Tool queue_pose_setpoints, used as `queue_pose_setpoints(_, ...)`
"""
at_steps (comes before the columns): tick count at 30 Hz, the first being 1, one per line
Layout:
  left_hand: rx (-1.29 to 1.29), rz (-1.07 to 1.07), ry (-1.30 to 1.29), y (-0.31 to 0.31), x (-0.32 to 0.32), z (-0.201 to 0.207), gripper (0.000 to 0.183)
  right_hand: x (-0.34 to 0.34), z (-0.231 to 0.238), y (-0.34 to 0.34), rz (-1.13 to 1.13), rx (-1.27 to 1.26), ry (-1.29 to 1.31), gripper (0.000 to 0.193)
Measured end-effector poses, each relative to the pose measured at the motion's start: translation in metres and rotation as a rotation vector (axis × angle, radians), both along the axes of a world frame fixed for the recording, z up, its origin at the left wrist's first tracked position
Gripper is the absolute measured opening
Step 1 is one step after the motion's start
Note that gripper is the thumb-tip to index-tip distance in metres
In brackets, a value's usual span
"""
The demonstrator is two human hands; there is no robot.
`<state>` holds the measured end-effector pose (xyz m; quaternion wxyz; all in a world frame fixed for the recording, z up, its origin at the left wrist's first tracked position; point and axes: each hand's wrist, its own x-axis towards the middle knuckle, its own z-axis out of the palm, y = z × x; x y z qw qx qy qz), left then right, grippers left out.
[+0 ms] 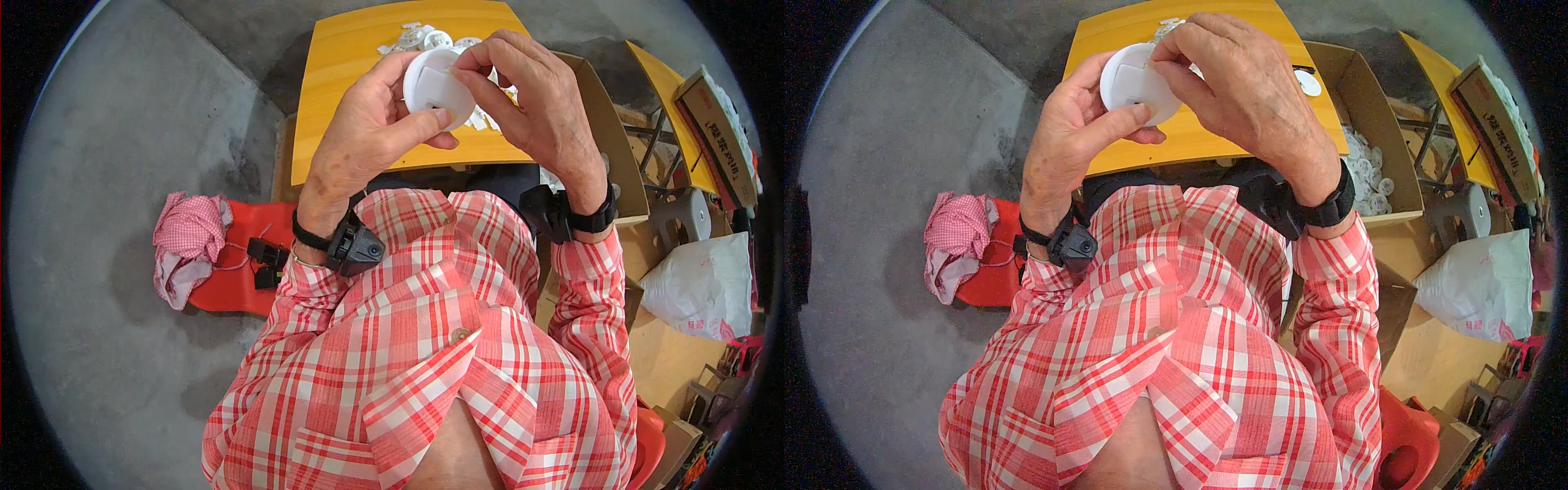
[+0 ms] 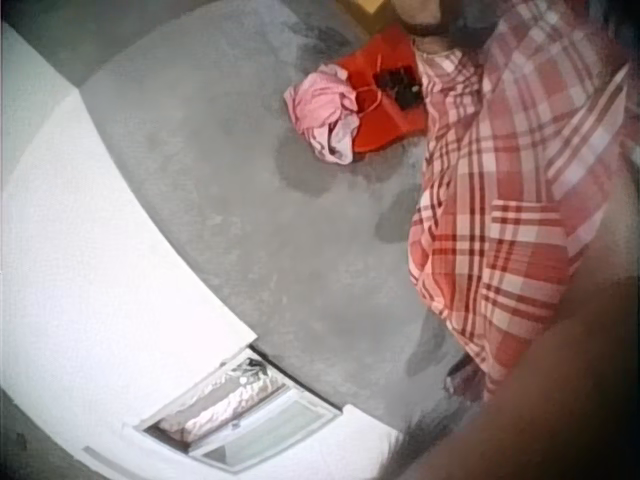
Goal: The person is manually assembling small plastic parts by inserting thin white strips into circular plastic bases.
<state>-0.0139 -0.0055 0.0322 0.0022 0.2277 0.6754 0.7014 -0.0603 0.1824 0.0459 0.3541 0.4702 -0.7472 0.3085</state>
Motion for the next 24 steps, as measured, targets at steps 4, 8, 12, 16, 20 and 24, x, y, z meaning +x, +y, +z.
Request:
queue_pose_setpoints(4,-0.038,-0.07,-0.014,-0.003,0.0,0.0,0.047,0.006,0.008,0.001,-0.02,0.067,-0.076,0.011)
queue_pose_setpoints(8,-0.103,-0.053,0.019,-0.004,0.001,-0.001,0.048,0.01,0.015,0.002,-0.04,0.139,-0.056,0.011)
queue_pose_setpoints(12,-0.136,-0.072,0.017,-0.005,0.001,0.001,0.048,0.008,0.017,0.003,-0.077,0.177,0.107,0.011)
queue_pose_setpoints(16,-0.123,-0.08,0.027,-0.007,0.004,0.002,0.049,0.009,0.016,0.003,-0.052,0.124,-0.01,0.011)
queue_pose_setpoints(20,-0.131,-0.088,0.048,-0.008,0.003,0.001,0.048,0.011,0.016,0.002,-0.044,0.113,-0.07,0.011)
queue_pose_setpoints(24,-0.128,-0.066,0.072,-0.008,0.004,0.001,0.048,0.011,0.016,0.0,-0.036,0.113,-0.051,0.01)
